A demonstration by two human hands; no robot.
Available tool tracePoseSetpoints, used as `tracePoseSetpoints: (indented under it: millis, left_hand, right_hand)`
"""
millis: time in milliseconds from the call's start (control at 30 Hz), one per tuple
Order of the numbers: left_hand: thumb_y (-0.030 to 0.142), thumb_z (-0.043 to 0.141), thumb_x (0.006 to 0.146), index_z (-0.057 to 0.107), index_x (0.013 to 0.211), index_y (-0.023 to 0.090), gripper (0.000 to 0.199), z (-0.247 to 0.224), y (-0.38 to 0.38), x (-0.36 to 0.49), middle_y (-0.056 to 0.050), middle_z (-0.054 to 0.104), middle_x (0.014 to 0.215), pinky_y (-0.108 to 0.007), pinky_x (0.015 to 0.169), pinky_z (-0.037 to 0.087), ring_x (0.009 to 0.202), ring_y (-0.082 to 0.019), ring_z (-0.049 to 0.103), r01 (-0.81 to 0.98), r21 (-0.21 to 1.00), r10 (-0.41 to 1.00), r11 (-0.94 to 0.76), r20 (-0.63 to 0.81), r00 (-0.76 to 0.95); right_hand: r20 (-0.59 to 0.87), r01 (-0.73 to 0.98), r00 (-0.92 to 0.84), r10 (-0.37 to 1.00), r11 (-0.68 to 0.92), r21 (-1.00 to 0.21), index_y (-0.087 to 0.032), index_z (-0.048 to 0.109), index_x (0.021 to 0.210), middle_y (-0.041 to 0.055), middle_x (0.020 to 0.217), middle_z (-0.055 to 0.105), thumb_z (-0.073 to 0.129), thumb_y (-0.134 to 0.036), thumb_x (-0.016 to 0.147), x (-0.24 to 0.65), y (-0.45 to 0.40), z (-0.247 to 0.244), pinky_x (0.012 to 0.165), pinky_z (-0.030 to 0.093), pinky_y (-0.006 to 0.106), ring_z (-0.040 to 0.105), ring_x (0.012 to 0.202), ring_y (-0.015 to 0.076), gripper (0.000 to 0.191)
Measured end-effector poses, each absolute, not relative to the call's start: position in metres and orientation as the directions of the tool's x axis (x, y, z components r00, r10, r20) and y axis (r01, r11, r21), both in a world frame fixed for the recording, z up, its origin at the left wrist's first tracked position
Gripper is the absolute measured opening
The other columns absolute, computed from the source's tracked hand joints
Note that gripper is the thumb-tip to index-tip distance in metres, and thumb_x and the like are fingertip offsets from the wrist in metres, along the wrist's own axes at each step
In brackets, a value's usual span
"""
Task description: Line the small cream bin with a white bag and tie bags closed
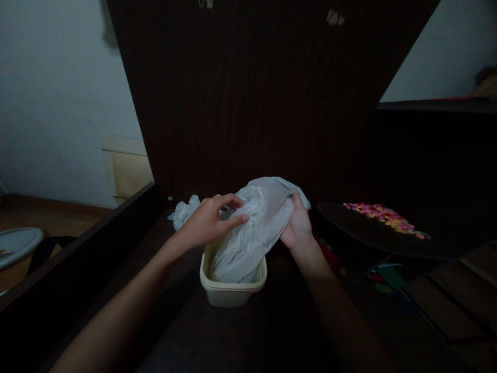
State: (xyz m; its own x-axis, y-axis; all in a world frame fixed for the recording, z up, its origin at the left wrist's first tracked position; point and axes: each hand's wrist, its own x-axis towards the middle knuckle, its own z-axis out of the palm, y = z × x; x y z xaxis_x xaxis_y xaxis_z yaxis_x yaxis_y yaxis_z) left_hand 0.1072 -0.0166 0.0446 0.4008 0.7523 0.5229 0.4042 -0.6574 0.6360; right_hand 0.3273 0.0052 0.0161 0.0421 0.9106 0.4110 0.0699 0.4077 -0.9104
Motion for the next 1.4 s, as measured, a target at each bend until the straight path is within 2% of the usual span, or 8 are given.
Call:
tracePoseSetpoints:
  millis: [167,467,667,800,967,1133,1300,1400]
  left_hand:
    - [0.035,0.070,0.086,0.072,0.083,0.022,0.014,0.043,-0.014,0.109,-0.004,0.074,0.084,-0.032,0.073,0.047,0.080,-0.021,0.064,0.400,0.620,0.737,-0.675,0.545,0.399]
    - [0.044,0.076,0.084,0.059,0.084,0.020,0.029,0.055,-0.018,0.103,0.004,0.050,0.068,-0.024,0.059,0.036,0.061,-0.012,0.045,-0.133,0.860,0.815,-0.493,0.510,0.276]
    - [0.034,0.072,0.090,0.059,0.082,0.019,0.022,0.058,-0.035,0.109,-0.007,0.068,0.123,-0.034,0.095,0.044,0.112,-0.023,0.062,-0.327,0.828,0.772,-0.456,0.551,0.319]
    - [0.027,0.067,0.094,0.061,0.081,0.018,0.017,0.058,-0.047,0.114,-0.010,0.067,0.133,-0.042,0.104,0.043,0.129,-0.030,0.057,-0.240,0.833,0.708,-0.499,0.552,0.440]
    - [0.023,0.069,0.092,0.067,0.084,0.017,0.011,0.056,-0.053,0.121,-0.008,0.075,0.107,-0.037,0.095,0.050,0.108,-0.024,0.068,-0.081,0.761,0.616,-0.643,0.578,0.535]
    - [0.024,0.070,0.090,0.069,0.085,0.016,0.009,0.058,-0.053,0.120,-0.009,0.076,0.106,-0.033,0.087,0.055,0.098,-0.022,0.072,0.031,0.687,0.658,-0.726,0.681,0.322]
    - [0.033,0.067,0.087,0.063,0.066,0.017,0.027,0.062,-0.047,0.112,-0.002,0.066,0.061,-0.027,0.052,0.046,0.054,-0.016,0.061,0.543,0.530,0.700,-0.651,0.696,0.158]
    - [0.033,0.064,0.088,0.068,0.099,0.013,0.023,0.060,-0.042,0.109,-0.007,0.074,0.082,-0.029,0.057,0.052,0.065,-0.021,0.069,0.592,0.505,0.714,-0.628,0.676,0.180]
  right_hand:
    - [0.325,-0.067,0.061,0.944,0.329,-0.942,-0.026,0.064,0.130,0.0113,0.113,0.076,0.020,-0.086,0.087,0.329,0.007,0.012,0.099,0.055,0.050,0.067,0.117,0.0322,0.086]
    - [0.117,-0.397,0.204,0.972,0.192,-0.898,-0.024,0.074,0.099,0.0073,0.106,0.079,0.053,-0.062,0.088,0.337,0.016,0.017,0.104,0.053,0.047,0.066,0.120,0.0300,0.045]
    - [0.195,-0.365,-0.210,0.958,0.108,-0.925,-0.026,0.073,0.116,0.0044,0.117,0.077,0.068,-0.071,0.081,0.334,-0.007,0.018,0.115,0.043,0.043,0.060,0.130,0.0257,0.058]
    - [0.230,-0.254,-0.389,0.892,0.136,-0.958,-0.026,0.073,0.121,0.0041,0.124,0.074,0.072,-0.066,0.080,0.331,-0.024,0.014,0.120,0.035,0.045,0.058,0.133,0.0256,0.057]
    - [0.331,-0.315,-0.305,0.893,0.234,-0.920,-0.026,0.079,0.104,0.0030,0.122,0.075,0.080,-0.049,0.080,0.307,-0.044,0.030,0.115,0.044,0.041,0.065,0.122,0.0236,0.033]
    - [0.167,-0.564,-0.038,0.985,0.117,-0.817,-0.019,0.077,0.094,0.0048,0.100,0.080,0.086,-0.030,0.071,0.291,-0.046,0.046,0.098,0.057,0.040,0.074,0.101,0.0252,0.027]
    - [0.069,-0.634,-0.005,0.998,0.050,-0.772,-0.016,0.076,0.091,0.0070,0.095,0.080,0.084,-0.020,0.064,0.297,-0.038,0.046,0.094,0.060,0.043,0.075,0.099,0.0291,0.028]
    - [0.099,-0.567,-0.005,0.995,0.079,-0.820,-0.016,0.077,0.090,0.0061,0.092,0.080,0.086,-0.021,0.063,0.298,-0.042,0.046,0.093,0.060,0.045,0.076,0.095,0.0294,0.029]
